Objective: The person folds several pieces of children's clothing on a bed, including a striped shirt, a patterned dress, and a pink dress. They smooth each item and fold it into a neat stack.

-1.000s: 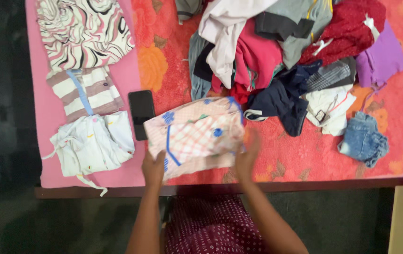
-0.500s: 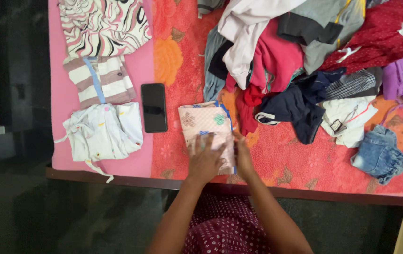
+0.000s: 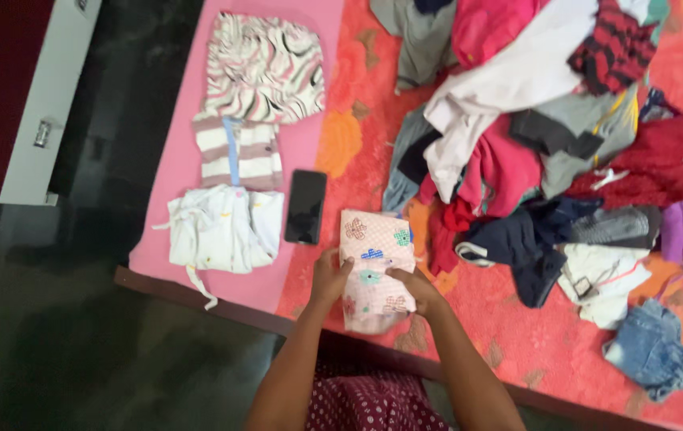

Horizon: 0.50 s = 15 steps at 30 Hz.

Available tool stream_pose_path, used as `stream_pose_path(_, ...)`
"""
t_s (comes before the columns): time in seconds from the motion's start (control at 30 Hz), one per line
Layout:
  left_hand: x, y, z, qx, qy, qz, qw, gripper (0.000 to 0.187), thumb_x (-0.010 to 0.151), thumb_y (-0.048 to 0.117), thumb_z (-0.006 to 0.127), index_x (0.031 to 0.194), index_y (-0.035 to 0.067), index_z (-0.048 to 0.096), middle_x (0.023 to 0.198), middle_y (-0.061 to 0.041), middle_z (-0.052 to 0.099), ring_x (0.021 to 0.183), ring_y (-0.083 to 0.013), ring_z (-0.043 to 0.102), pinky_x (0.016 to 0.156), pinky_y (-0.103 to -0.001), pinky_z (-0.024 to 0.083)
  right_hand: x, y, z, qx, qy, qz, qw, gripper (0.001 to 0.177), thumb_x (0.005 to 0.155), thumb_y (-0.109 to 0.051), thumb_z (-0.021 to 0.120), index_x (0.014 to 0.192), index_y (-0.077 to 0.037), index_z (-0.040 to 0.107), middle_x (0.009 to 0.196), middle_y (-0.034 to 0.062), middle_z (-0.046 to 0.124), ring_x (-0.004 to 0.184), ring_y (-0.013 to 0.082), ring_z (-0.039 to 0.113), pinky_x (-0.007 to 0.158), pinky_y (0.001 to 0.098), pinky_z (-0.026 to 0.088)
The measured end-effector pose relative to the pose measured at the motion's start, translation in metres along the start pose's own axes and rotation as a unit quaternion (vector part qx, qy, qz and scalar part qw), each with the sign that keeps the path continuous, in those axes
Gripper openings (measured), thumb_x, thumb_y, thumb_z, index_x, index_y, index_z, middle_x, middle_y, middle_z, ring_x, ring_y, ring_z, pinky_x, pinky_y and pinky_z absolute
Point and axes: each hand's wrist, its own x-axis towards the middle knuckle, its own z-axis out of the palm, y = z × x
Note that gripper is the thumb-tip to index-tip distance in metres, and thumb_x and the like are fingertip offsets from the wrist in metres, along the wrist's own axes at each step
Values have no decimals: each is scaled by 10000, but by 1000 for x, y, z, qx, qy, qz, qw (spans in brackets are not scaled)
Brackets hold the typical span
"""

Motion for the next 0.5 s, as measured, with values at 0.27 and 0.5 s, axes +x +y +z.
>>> stream_pose_path(0.27, 22, 73, -150, -659, -376, -112, 642, 1027, 841, 875, 426, 1537, 120, 380, 1474, -136, 494, 1311, -333, 507, 978, -583, 492, -21, -172, 76, -302, -245, 49, 920, 670, 775, -149, 815, 1377, 50, 599, 1201, 135, 747, 1054, 216, 711, 938, 367, 556)
stream_pose_path(0.5, 130, 157, -272, -302, -316, 53, 898, 1177, 791, 314, 842, 1656, 194, 54, 1652, -96, 278, 1480, -261, 352, 1161, -393, 391, 52, -299, 253, -548, -359, 32, 755, 908, 725, -278, 841, 1501, -45, 431, 1284, 107, 669, 1133, 205, 623, 998, 375, 510)
